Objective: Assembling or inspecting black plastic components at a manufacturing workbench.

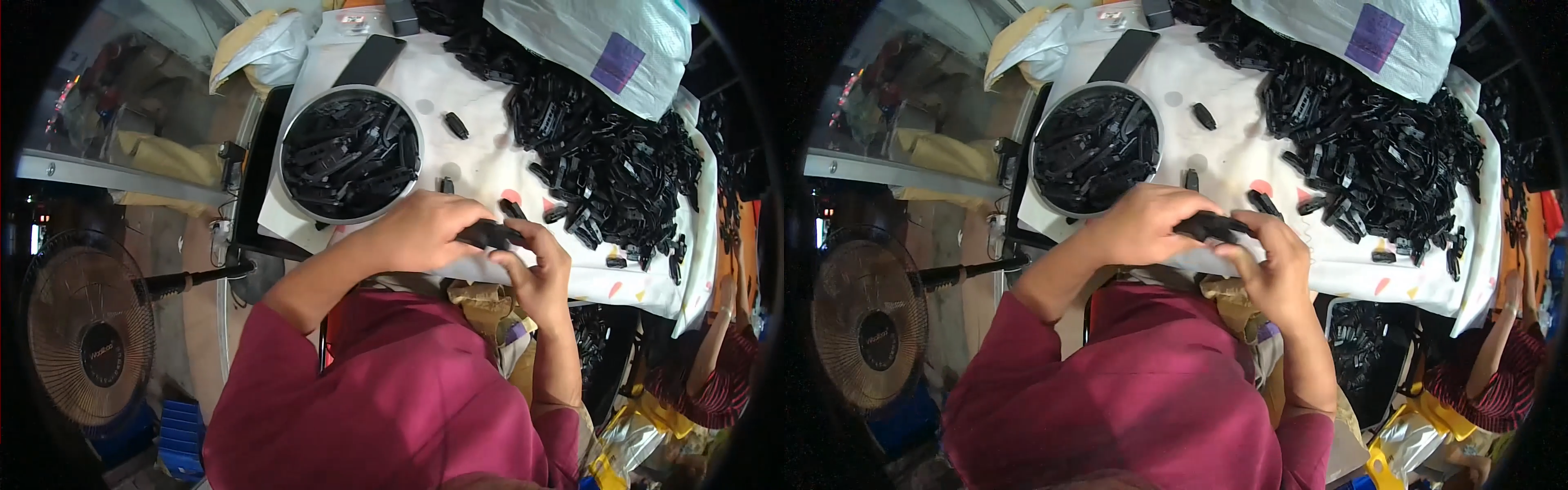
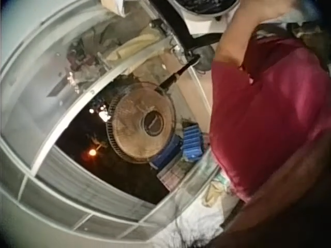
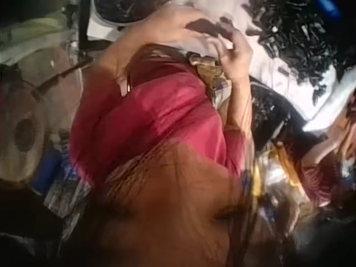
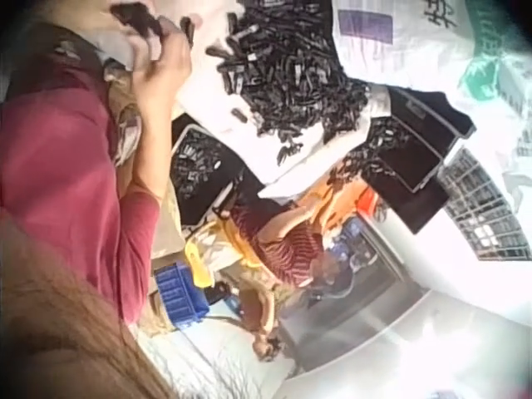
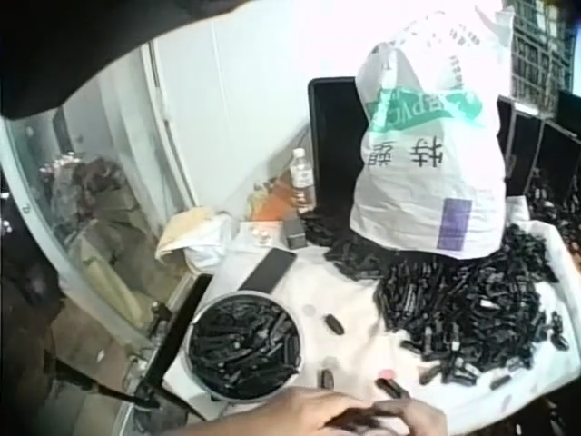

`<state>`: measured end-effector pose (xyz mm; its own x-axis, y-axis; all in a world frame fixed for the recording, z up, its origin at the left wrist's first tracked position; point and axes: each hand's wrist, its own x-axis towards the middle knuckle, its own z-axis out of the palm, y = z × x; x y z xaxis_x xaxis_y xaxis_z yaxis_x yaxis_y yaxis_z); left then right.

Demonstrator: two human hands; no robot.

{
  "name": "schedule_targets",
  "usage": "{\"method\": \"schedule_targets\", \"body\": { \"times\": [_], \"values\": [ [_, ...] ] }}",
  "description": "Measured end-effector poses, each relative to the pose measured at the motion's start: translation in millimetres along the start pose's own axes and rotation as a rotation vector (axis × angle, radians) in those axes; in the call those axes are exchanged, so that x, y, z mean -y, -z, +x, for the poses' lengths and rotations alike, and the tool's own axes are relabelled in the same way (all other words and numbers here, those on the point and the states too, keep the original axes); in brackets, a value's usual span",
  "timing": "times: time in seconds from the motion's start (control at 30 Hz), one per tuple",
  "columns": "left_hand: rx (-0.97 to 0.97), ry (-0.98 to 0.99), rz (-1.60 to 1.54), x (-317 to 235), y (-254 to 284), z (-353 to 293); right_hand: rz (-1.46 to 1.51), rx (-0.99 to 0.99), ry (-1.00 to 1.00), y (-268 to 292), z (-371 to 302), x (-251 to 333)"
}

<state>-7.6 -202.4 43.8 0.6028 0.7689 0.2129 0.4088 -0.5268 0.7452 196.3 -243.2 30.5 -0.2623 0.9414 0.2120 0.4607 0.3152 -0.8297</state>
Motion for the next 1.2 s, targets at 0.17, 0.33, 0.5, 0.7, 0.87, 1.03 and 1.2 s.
{"method": "schedule_targets", "body": {
  "times": [0.17,0.33,0.5,0.7,0.87,1.03,1.2],
  "values": [
    [-0.378,0.144,0.78,26,92,-20,0.191,-0.168,-0.173,-8,15,-11],
    [-0.121,0.405,0.684,65,106,-38,0.021,-0.231,-0.296,-2,16,-38],
    [-0.21,0.195,0.923,51,106,-1,-0.468,-0.244,-0.07,-7,14,-55],
    [0.216,0.146,0.661,79,26,147,-0.547,-0.178,-0.148,-20,15,-60],
    [0.222,-0.105,0.747,118,-16,196,-0.491,-0.172,-0.268,-18,0,-60],
    [0.334,-0.386,0.707,110,-3,177,-0.451,-0.353,-0.309,-9,-4,-60],
    [0.385,0.248,0.254,73,6,154,-0.059,-0.568,-0.321,-2,-3,-70]
  ]
}}
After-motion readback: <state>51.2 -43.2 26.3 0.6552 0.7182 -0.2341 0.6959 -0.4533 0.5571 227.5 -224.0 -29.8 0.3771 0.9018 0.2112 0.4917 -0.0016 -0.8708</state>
